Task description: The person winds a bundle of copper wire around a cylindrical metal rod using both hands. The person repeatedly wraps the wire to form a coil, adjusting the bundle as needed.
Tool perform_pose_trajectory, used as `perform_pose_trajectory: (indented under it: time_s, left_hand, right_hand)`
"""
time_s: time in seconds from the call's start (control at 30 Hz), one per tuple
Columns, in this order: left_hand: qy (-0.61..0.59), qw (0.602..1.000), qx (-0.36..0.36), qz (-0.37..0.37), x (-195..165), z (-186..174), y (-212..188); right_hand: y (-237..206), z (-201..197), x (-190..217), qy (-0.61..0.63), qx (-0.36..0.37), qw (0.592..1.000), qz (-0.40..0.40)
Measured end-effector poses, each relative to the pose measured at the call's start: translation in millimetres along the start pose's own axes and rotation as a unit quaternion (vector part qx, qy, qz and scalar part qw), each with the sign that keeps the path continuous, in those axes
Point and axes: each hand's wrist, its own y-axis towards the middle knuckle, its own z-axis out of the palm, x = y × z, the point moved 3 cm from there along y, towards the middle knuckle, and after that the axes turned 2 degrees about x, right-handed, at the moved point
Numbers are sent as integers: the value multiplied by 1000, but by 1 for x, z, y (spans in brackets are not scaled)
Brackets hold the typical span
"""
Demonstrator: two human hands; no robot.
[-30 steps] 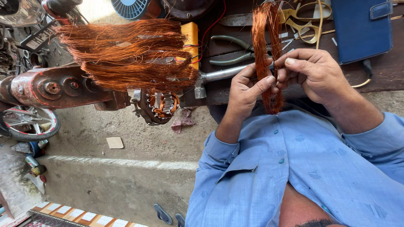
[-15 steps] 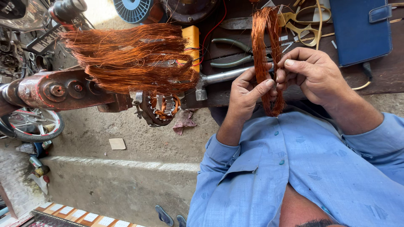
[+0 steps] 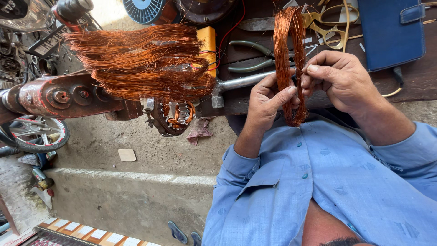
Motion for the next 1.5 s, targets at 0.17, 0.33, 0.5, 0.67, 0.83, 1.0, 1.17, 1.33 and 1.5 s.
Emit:
perform_pose_trajectory:
  time_s: [0.17,0.33,0.5,0.67,0.83,1.0,1.17,1.33,1.5]
  left_hand:
    - [-6,1000,-5,-5,1,-1,-2]
    - [-3,1000,-6,-10,2,-1,-2]
    - [-2,1000,-3,-4,1,0,-3]
    - [-10,1000,-7,-10,1,2,-2]
    - [-6,1000,5,-1,3,2,-4]
    - [-4,1000,0,-23,11,3,-6]
    - [-1,1000,-3,-23,11,2,-5]
    - [8,1000,2,-5,7,2,-3]
    - [12,1000,-11,-14,7,2,-4]
  right_hand:
    - [-1,3,-1,-28,-2,999,-16]
    - [-1,1,-1,-26,-12,1000,-7]
    - [-1,2,-1,4,7,1000,-5]
    - [1,2,-1,-2,10,1000,0]
    - [1,2,-2,25,-8,1000,10]
    - [6,2,-4,17,-18,1000,-11]
    - [6,3,-4,39,-32,998,-22]
    - [4,3,0,71,-18,997,-10]
    - [5,5,5,78,0,997,-4]
